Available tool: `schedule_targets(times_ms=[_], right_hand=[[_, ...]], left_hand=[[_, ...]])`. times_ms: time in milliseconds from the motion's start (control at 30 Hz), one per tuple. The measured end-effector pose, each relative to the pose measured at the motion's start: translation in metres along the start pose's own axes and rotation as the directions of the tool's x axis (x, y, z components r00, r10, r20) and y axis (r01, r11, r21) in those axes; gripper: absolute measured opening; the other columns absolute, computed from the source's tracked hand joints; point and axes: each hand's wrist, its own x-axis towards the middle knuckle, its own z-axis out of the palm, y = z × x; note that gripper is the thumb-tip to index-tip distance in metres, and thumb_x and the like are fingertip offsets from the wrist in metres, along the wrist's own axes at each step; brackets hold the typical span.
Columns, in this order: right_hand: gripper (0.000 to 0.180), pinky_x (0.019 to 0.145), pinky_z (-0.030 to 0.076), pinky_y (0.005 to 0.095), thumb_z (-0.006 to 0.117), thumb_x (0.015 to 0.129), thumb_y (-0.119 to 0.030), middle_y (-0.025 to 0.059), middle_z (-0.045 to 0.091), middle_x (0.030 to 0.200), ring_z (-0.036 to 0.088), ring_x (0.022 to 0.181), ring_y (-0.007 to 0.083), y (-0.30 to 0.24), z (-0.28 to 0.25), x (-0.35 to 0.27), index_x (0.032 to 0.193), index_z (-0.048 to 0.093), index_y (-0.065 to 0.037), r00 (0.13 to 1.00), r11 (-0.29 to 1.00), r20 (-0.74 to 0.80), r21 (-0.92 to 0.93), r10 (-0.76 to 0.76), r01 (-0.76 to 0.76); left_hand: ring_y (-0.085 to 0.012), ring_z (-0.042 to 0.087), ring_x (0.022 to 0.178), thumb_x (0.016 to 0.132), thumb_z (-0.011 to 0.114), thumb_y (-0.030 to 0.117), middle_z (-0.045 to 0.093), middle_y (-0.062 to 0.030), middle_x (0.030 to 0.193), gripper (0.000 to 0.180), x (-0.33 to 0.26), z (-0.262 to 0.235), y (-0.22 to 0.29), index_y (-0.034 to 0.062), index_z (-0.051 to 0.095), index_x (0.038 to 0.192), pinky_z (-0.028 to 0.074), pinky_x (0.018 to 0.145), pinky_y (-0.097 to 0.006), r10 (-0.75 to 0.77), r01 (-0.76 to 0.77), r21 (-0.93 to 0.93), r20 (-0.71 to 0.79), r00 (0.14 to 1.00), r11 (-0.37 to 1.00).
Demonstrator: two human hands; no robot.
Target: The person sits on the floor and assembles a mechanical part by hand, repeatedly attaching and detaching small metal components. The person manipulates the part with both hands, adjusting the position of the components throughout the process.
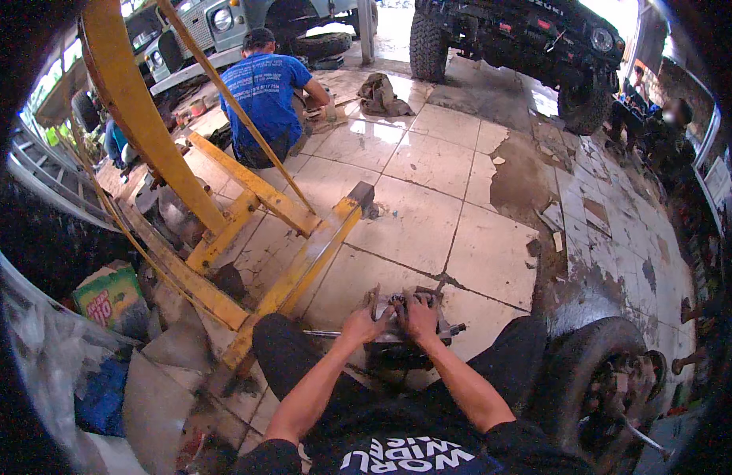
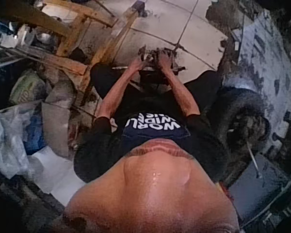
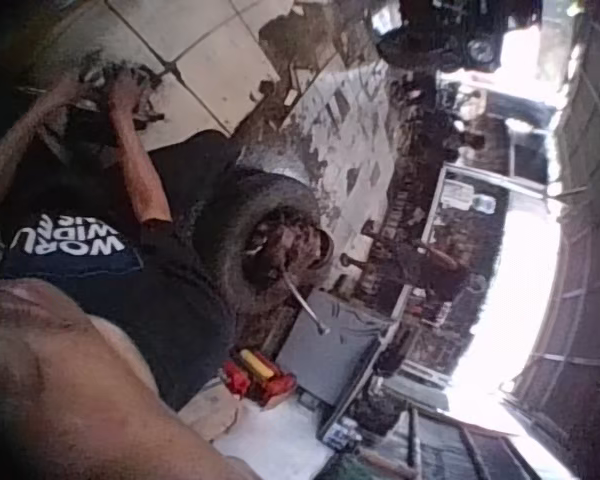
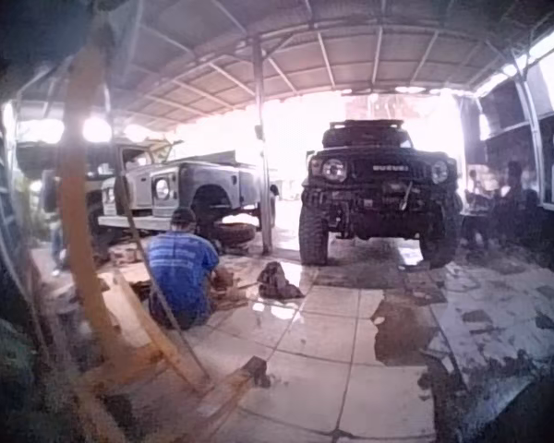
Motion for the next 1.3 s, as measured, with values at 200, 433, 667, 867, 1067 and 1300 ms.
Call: schedule_targets(times_ms=[200, 433, 667, 867, 1067, 1300], right_hand=[[0.051, 0.108, 0.024, 0.0589, 0.044, 0.096, -0.044, 0.0153, 0.064, 0.119, 0.051, 0.123, 0.0315, -0.004, -0.015, -0.003, 0.134, 0.051, -0.010, 1.000, 1.000, 0.016, 0.019, 0.017, -0.017], [0.052, 0.109, 0.021, 0.0583, 0.044, 0.096, -0.046, 0.0140, 0.064, 0.119, 0.051, 0.123, 0.0305, -0.004, -0.003, -0.001, 0.130, 0.055, -0.009, 1.000, 1.000, -0.016, 0.003, -0.015, 0.015], [0.052, 0.109, 0.021, 0.0580, 0.045, 0.095, -0.046, 0.0138, 0.065, 0.118, 0.051, 0.123, 0.0299, -0.012, -0.011, -0.001, 0.131, 0.055, -0.009, 1.000, 1.000, 0.002, 0.009, -0.023, 0.023], [0.049, 0.110, 0.020, 0.0589, 0.046, 0.095, -0.041, 0.0139, 0.064, 0.119, 0.051, 0.122, 0.0289, -0.005, -0.002, -0.007, 0.132, 0.054, -0.009, 0.997, 0.998, -0.053, -0.041, -0.053, 0.051], [0.056, 0.107, 0.024, 0.0634, 0.048, 0.094, -0.048, 0.0144, 0.059, 0.129, 0.049, 0.126, 0.0366, -0.002, -0.007, -0.006, 0.132, 0.051, -0.008, 0.987, 0.986, 0.001, -0.047, -0.160, 0.160], [0.055, 0.109, 0.024, 0.0607, 0.045, 0.095, -0.050, 0.0162, 0.060, 0.126, 0.050, 0.123, 0.0380, -0.010, -0.005, -0.002, 0.132, 0.052, -0.009, 0.999, 1.000, 0.040, 0.016, -0.019, 0.019]], left_hand=[[-0.0459, 0.059, 0.108, 0.089, 0.042, 0.067, 0.062, -0.0302, 0.112, 0.089, -0.016, 0.038, -0.007, 0.0088, 0.017, 0.152, 0.046, 0.094, -0.048, -0.029, -0.011, -0.196, -0.203, 0.979, 0.981], [-0.0469, 0.046, 0.124, 0.090, 0.044, 0.064, 0.048, -0.0298, 0.134, 0.084, 0.008, 0.033, -0.031, 0.0073, 0.028, 0.149, 0.034, 0.107, -0.049, 0.230, -0.199, 0.118, -0.403, 0.886, 0.973], [-0.0448, 0.027, 0.138, 0.091, 0.035, 0.068, 0.030, -0.0225, 0.151, 0.089, 0.003, 0.018, -0.034, 0.0055, 0.017, 0.151, 0.021, 0.115, -0.050, 0.253, -0.217, 0.163, -0.252, 0.934, 0.963], [-0.0452, 0.044, 0.126, 0.089, 0.032, 0.073, 0.047, -0.0288, 0.135, 0.090, -0.002, 0.024, -0.037, -0.0013, 0.039, 0.140, 0.035, 0.106, -0.049, 0.166, -0.142, 0.158, -0.151, 0.975, 0.977], [-0.0452, 0.061, 0.102, 0.087, 0.035, 0.074, 0.067, -0.0286, 0.098, 0.088, 0.011, 0.025, -0.038, -0.0036, 0.063, 0.116, 0.039, 0.100, -0.053, 0.158, -0.126, 0.134, -0.270, 0.950, 0.983], [-0.0425, 0.060, 0.108, 0.085, 0.035, 0.076, 0.061, -0.0285, 0.116, 0.091, -0.007, 0.002, -0.021, -0.0004, 0.049, 0.134, 0.045, 0.098, -0.047, 0.100, -0.073, 0.207, -0.125, 0.987, 0.976]])
